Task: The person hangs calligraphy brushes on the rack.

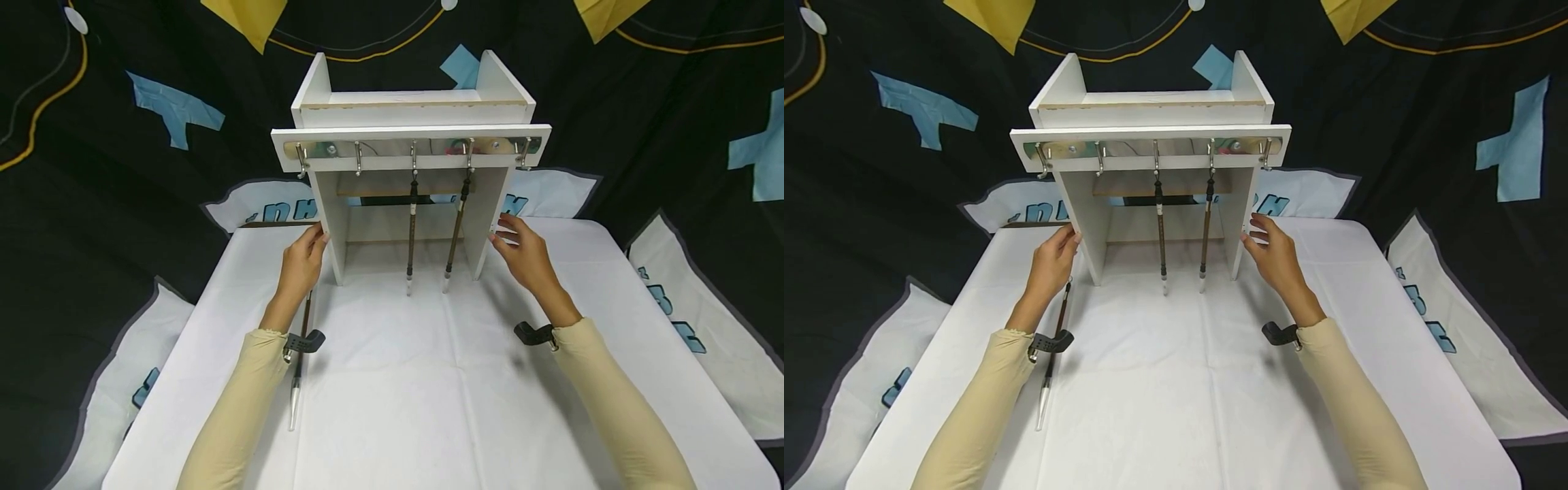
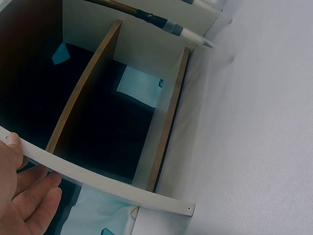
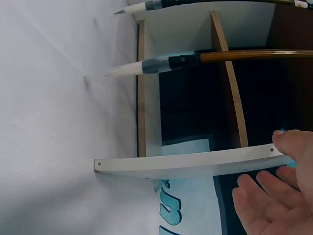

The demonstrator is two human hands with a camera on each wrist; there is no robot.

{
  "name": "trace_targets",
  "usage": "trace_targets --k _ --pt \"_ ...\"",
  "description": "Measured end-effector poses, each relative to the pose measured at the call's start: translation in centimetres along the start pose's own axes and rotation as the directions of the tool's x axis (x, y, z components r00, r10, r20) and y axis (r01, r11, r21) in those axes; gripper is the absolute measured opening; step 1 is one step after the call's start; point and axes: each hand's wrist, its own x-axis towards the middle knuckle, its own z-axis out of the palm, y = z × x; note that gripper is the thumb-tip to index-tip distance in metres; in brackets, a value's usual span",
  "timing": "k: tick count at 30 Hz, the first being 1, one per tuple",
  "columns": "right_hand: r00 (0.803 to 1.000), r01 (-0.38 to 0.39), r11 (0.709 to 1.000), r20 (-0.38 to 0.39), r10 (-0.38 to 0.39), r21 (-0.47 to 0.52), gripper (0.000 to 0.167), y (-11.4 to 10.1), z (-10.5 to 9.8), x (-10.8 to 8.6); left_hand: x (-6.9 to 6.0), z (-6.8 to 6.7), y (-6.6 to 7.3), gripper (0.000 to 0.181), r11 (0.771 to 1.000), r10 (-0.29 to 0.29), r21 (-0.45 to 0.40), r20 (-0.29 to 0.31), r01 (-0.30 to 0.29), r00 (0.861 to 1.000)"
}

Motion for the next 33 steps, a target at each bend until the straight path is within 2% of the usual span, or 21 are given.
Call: trace_targets --k 8,16,26,33 --pt "0.998 -0.028 0.999 0.054 0.030 -0.032 0.052 -0.1 -0.2 0.8 -0.1 0.0 -0.1 0.048 1.000 0.003 0.000 -0.001 -0.003 1.000" --pt "0.998 -0.008 0.999 0.064 0.011 -0.053 0.046 -0.1 -0.4 1.2 0.0 0.0 0.0 0.048 1.000 0.002 -0.003 0.008 -0.002 1.000" --pt "0.996 -0.012 0.998 0.092 0.018 -0.057 0.048 0.3 -0.8 1.4 -0.1 -0.2 0.1 0.047 1.000 0.011 -0.006 0.011 -0.011 1.000" --pt "0.996 -0.010 0.999 0.092 0.015 -0.050 0.048 0.3 -0.8 1.5 -0.3 -0.2 0.4 0.048 1.000 -0.021 0.000 0.033 0.021 0.999"
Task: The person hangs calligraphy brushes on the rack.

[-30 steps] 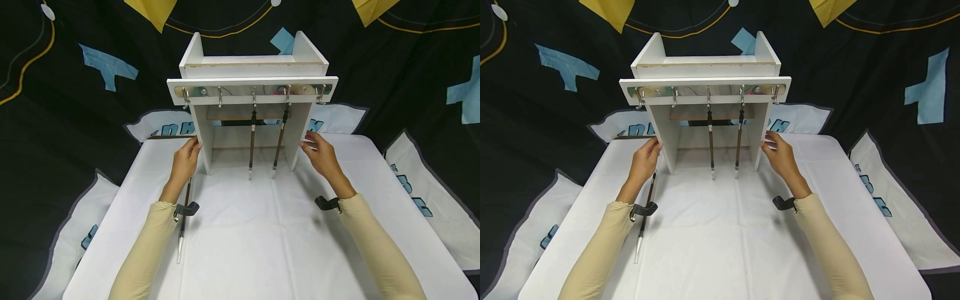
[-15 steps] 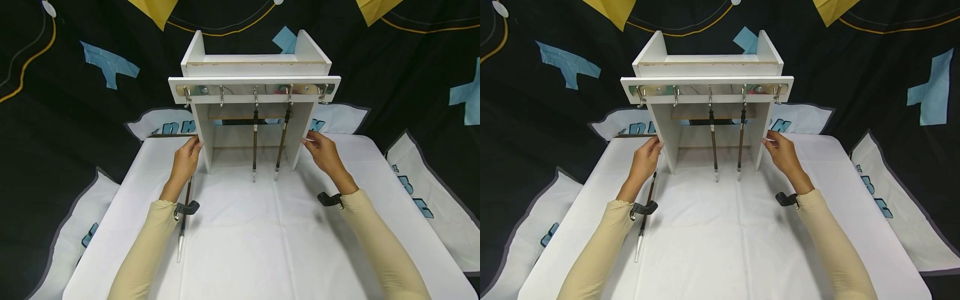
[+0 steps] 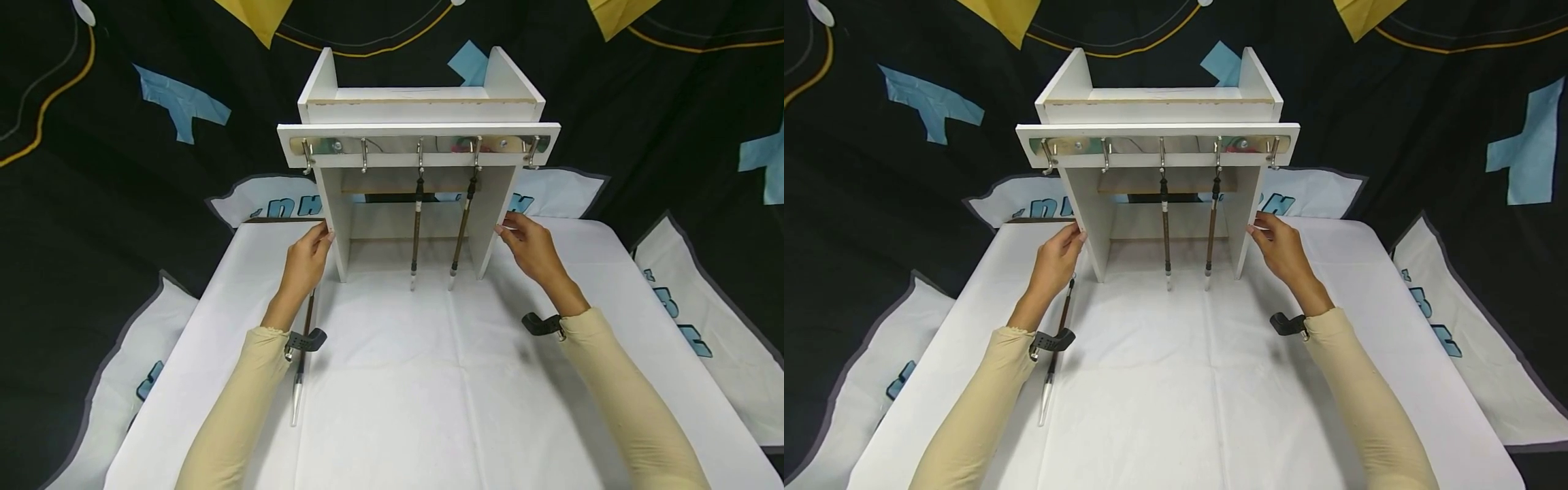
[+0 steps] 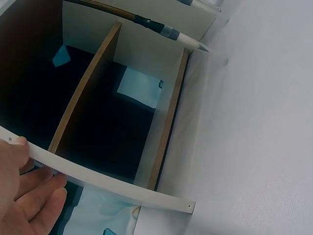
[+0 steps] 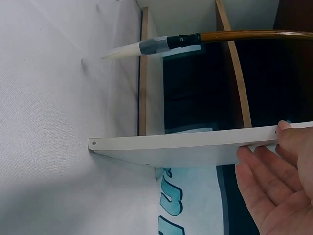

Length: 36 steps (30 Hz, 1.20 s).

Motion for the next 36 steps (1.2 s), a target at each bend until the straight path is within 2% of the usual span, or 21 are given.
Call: trace_targets --k 7,10,13,17,20,28,32,36 --pt "1.000 -0.007 1.000 0.004 0.007 0.006 0.048 -0.2 0.1 -0.1 -0.6 -0.3 -0.1 0.046 0.998 -0.040 0.043 0.050 0.038 0.998" --pt "1.000 -0.012 1.000 0.005 0.012 0.010 0.049 -0.2 0.1 -0.1 -1.1 -0.5 -0.5 0.042 0.993 -0.062 0.107 0.055 0.055 0.997" --pt "1.000 -0.011 1.000 0.000 0.011 0.015 0.048 -0.1 0.0 -0.1 -1.8 -0.7 -0.9 0.041 0.975 -0.117 0.196 0.074 0.101 0.990" --pt "1.000 -0.011 1.000 -0.006 0.011 0.023 0.047 0.0 0.1 -0.1 -3.1 -1.1 -1.3 0.040 0.938 -0.185 0.319 0.138 0.134 0.973" --pt "1.000 -0.010 1.000 -0.005 0.010 0.026 0.048 -0.1 0.2 -0.1 -4.2 -1.5 -1.5 0.038 0.910 -0.218 0.392 0.170 0.137 0.961" --pt "1.000 -0.006 1.000 -0.012 0.007 0.025 0.047 -0.2 0.2 -0.1 -6.3 -2.5 -1.5 0.047 0.837 -0.315 0.518 0.196 0.175 0.929" --pt "1.000 -0.012 1.000 -0.010 0.012 0.024 0.047 -0.2 0.2 -0.2 -7.4 -2.7 -1.6 0.050 0.818 -0.346 0.549 0.227 0.173 0.910" --pt "1.000 -0.010 1.000 -0.012 0.010 0.022 0.047 -0.3 0.2 -0.2 -8.4 -2.5 -1.6 0.055 0.821 -0.385 0.537 0.265 0.196 0.884"
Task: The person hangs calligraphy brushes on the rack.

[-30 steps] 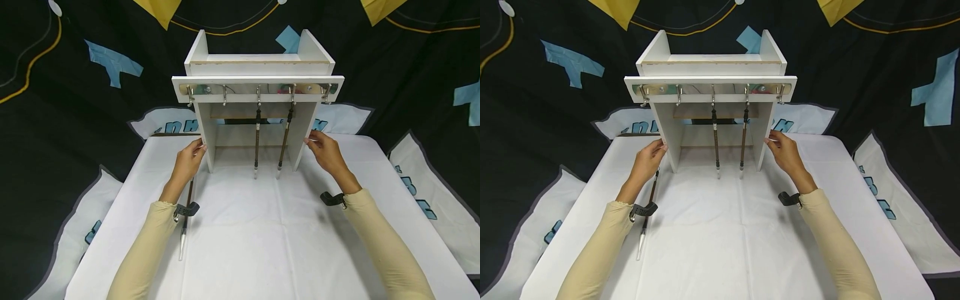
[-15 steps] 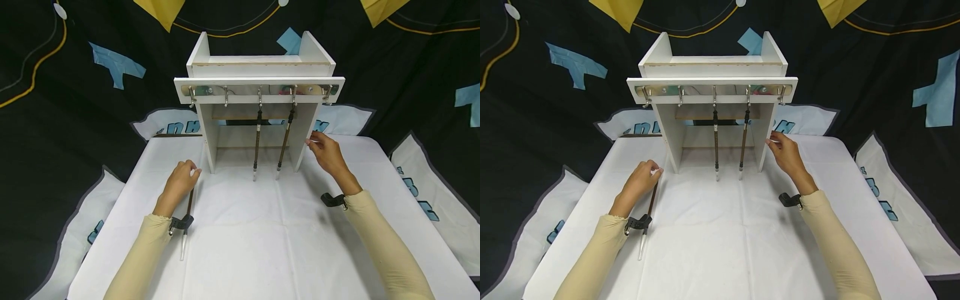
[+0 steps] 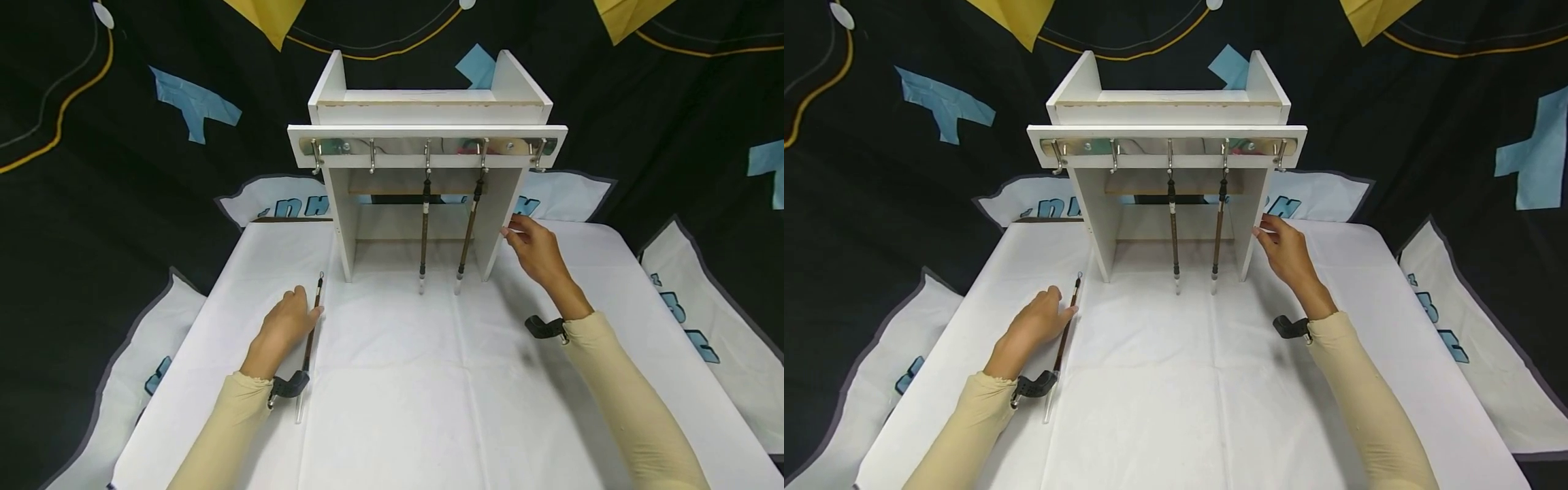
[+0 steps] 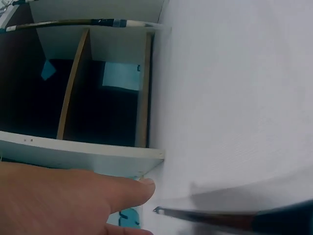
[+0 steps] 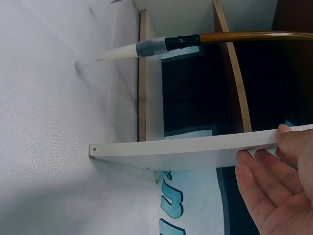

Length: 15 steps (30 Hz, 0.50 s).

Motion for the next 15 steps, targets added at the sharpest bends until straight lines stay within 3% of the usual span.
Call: trace_targets --k 6,15 --pt "1.000 0.008 1.000 -0.011 -0.008 0.010 0.046 0.1 0.1 0.1 -0.8 1.1 0.1 0.050 0.999 0.001 -0.047 0.031 0.000 1.000" --pt "1.000 0.002 1.000 -0.009 -0.002 0.006 0.047 0.2 0.2 0.1 -1.2 2.2 0.1 0.047 0.999 0.011 -0.053 0.013 -0.010 1.000"
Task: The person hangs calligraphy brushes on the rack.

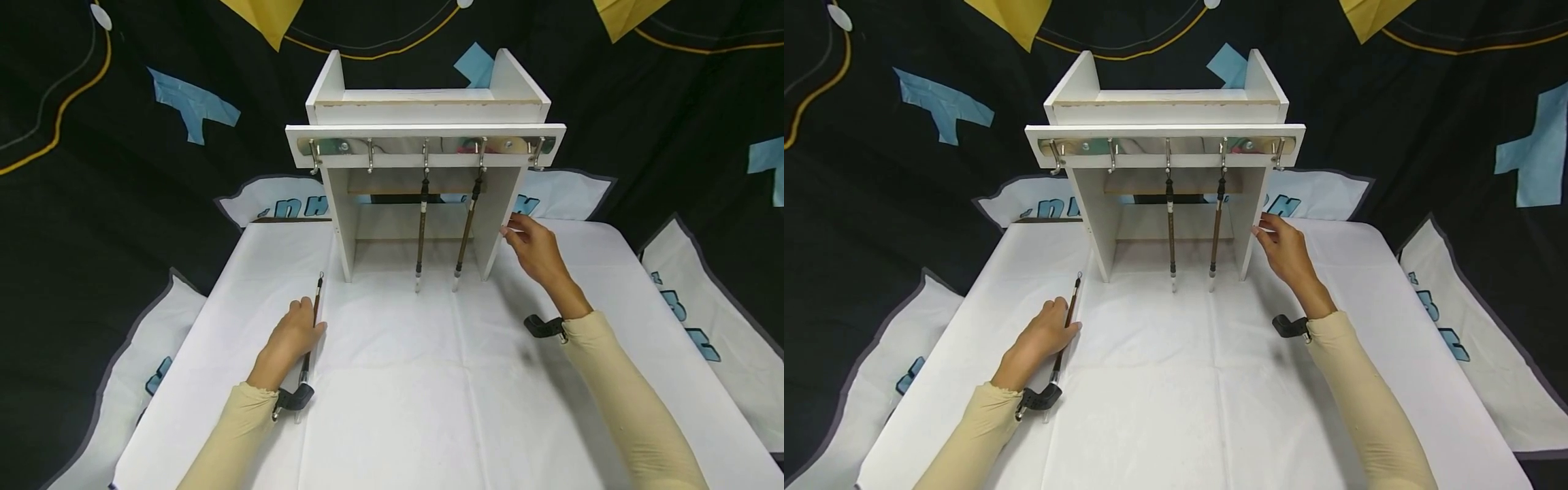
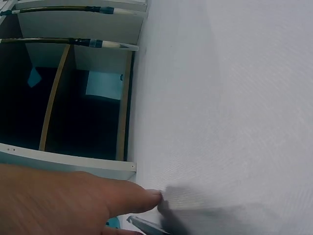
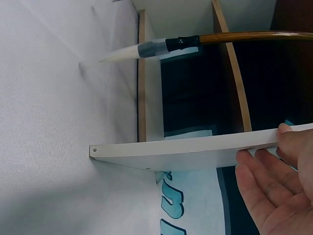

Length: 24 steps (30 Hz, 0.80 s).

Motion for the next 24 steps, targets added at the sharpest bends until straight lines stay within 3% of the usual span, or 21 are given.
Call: trace_targets --k 15,24 --pt "1.000 -0.006 1.000 0.003 0.006 0.000 0.048 -0.1 0.1 0.0 0.5 0.8 0.8 0.038 0.996 0.006 0.094 -0.061 -0.001 0.998" --pt "1.000 -0.010 1.000 0.003 0.010 0.008 0.048 -0.1 0.1 -0.1 0.4 0.9 1.4 0.029 0.995 0.011 0.097 -0.057 -0.005 0.998"
